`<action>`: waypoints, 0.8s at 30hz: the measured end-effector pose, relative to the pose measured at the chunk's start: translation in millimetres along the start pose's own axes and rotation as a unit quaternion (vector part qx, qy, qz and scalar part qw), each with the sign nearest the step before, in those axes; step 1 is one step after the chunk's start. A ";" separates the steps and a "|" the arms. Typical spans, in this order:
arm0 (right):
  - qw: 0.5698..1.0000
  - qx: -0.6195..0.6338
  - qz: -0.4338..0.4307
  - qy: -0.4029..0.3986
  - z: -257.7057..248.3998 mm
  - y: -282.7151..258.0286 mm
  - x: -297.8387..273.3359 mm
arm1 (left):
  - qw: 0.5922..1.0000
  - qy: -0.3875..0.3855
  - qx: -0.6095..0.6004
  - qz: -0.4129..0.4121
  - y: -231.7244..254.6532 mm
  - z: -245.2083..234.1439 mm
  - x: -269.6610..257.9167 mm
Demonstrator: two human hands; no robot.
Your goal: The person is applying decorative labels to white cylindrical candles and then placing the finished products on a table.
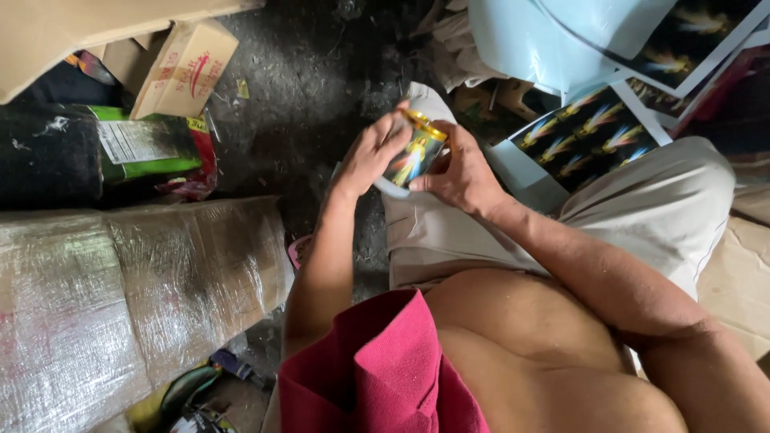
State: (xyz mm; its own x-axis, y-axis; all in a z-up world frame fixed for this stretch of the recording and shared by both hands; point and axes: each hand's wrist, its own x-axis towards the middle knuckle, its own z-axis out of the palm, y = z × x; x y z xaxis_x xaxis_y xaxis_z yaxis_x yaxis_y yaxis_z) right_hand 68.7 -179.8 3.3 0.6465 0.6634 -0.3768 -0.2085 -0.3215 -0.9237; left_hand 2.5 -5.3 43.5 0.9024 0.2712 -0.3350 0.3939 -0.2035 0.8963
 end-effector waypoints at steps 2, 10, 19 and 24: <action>1.000 0.011 -0.012 -0.015 -2.8 10.5 3.7 | 1.000 -0.006 -0.011 0.023 -13.1 4.2 -9.5; 0.954 0.227 -0.176 -0.085 -30.1 -1.8 -8.8 | 0.966 0.218 -0.051 0.125 -27.9 41.3 -29.7; 0.959 0.172 -0.224 0.025 -81.0 -62.0 -23.2 | 0.949 0.167 -0.207 0.171 56.0 75.5 -0.9; 0.972 0.056 -0.200 0.113 -115.2 -45.4 -47.5 | 0.949 0.100 -0.276 0.117 19.5 111.2 31.0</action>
State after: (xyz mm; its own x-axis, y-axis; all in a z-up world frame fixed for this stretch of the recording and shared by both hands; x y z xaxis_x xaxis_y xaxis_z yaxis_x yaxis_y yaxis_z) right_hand 132.0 -274.5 71.1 0.8346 0.5502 0.0270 0.0223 0.0152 -0.9996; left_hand 57.6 -105.5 18.3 0.8806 0.4641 -0.0957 -0.0149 0.2290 0.9733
